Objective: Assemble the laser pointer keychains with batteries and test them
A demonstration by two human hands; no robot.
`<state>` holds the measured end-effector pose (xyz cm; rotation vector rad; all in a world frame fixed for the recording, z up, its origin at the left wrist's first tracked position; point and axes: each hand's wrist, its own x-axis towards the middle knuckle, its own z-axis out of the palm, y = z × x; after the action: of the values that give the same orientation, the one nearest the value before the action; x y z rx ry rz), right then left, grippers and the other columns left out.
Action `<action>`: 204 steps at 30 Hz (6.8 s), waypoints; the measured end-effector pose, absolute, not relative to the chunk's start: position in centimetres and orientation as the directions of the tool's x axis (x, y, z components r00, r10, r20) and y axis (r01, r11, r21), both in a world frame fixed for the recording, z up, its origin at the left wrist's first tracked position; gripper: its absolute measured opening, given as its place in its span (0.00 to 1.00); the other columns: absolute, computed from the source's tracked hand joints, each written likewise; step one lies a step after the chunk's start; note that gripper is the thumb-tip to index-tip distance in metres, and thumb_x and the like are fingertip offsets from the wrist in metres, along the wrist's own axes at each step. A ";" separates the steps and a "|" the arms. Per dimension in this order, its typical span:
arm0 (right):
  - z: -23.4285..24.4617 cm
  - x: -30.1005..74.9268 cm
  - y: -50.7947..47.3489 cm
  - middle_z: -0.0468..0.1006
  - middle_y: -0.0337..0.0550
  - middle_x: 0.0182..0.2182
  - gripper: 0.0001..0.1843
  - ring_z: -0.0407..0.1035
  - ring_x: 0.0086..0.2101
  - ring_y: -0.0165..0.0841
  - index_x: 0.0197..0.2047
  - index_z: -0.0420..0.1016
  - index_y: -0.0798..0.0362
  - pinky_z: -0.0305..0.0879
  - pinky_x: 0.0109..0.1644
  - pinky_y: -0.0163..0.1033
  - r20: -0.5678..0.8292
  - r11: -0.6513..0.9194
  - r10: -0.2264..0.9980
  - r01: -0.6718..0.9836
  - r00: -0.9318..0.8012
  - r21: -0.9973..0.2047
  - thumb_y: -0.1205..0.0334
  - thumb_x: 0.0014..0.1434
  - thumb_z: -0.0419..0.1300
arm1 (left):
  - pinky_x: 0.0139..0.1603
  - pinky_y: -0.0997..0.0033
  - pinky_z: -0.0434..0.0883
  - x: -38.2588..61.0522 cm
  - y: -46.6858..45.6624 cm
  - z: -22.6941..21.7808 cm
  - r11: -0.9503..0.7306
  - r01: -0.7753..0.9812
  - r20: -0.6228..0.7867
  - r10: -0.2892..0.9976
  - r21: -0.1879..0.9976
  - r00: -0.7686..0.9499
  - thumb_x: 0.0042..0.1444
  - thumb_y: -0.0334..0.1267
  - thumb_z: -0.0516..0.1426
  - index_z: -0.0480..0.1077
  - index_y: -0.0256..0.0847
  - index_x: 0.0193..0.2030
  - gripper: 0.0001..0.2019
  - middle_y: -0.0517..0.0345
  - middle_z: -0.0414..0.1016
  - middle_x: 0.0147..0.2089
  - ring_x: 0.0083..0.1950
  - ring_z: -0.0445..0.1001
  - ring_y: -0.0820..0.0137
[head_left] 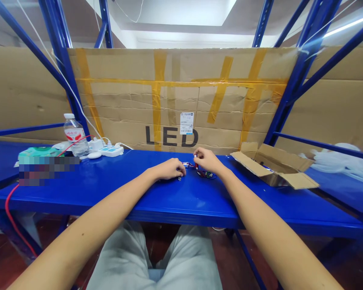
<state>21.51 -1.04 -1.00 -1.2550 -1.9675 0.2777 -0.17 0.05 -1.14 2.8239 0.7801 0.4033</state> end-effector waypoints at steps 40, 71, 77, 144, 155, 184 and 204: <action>-1.2 21.6 -1.2 0.78 0.40 0.25 0.06 0.69 0.23 0.29 0.32 0.77 0.55 0.64 0.26 0.33 0.146 0.462 0.834 0.529 -0.533 -0.711 0.63 0.49 0.61 | 0.32 0.75 0.63 -0.7 -0.4 -0.4 -0.803 0.552 0.284 0.595 0.224 0.752 0.54 0.33 0.57 0.76 0.37 0.34 0.06 0.58 0.77 0.31 0.31 0.71 0.73; -0.6 21.7 -1.6 0.79 0.39 0.25 0.17 0.70 0.24 0.30 0.35 0.82 0.54 0.62 0.26 0.32 0.080 0.383 0.862 0.538 -0.501 -0.751 0.70 0.41 0.59 | 0.35 0.73 0.65 0.0 -1.2 -0.6 -0.763 0.611 0.168 0.644 0.212 0.746 0.54 0.41 0.59 0.79 0.43 0.35 0.08 0.57 0.81 0.34 0.34 0.75 0.67; -0.6 21.4 -1.6 0.78 0.39 0.25 0.16 0.71 0.25 0.31 0.35 0.81 0.55 0.65 0.28 0.34 0.073 0.363 0.873 0.543 -0.482 -0.757 0.70 0.41 0.60 | 0.33 0.74 0.64 0.1 -1.2 -0.5 -0.705 0.635 0.124 0.694 0.314 0.709 0.52 0.36 0.60 0.78 0.39 0.34 0.06 0.57 0.80 0.32 0.34 0.74 0.69; -0.2 21.4 -2.0 0.80 0.40 0.26 0.14 0.72 0.26 0.31 0.35 0.80 0.54 0.65 0.31 0.34 0.026 0.310 0.882 0.536 -0.471 -0.785 0.68 0.41 0.61 | 0.35 0.74 0.64 0.2 -1.1 -0.6 -0.832 0.518 0.399 0.552 0.200 0.732 0.57 0.33 0.55 0.75 0.39 0.37 0.07 0.56 0.79 0.35 0.34 0.74 0.70; -0.5 21.4 -1.8 0.78 0.39 0.25 0.08 0.71 0.25 0.30 0.30 0.78 0.55 0.66 0.33 0.35 0.055 0.338 0.859 0.484 -0.509 -0.807 0.67 0.42 0.62 | 0.44 0.71 0.69 1.1 -1.0 -1.3 -0.930 0.367 0.543 0.310 0.003 0.781 0.63 0.31 0.53 0.77 0.39 0.43 0.10 0.52 0.78 0.40 0.42 0.75 0.69; -0.7 21.4 -1.6 0.78 0.41 0.26 0.14 0.67 0.24 0.29 0.37 0.81 0.55 0.64 0.27 0.34 0.049 0.334 0.882 0.547 -0.469 -0.768 0.63 0.44 0.64 | 0.34 0.74 0.65 -0.6 -0.8 -0.2 -0.809 0.480 0.399 0.586 0.339 0.705 0.53 0.32 0.56 0.76 0.37 0.33 0.06 0.57 0.78 0.30 0.31 0.73 0.72; -1.5 20.2 -1.7 0.78 0.44 0.35 0.14 0.67 0.34 0.34 0.41 0.75 0.57 0.63 0.41 0.39 0.238 0.544 0.806 0.520 -0.542 -0.659 0.58 0.57 0.55 | 0.31 0.75 0.66 0.7 -0.1 -1.8 -0.729 0.422 0.479 0.678 0.539 0.557 0.53 0.33 0.56 0.73 0.36 0.34 0.05 0.59 0.75 0.27 0.29 0.71 0.73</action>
<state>20.18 -1.66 -1.47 -1.0682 -2.2564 0.7190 0.69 -0.10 -1.81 2.4324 0.8983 0.9752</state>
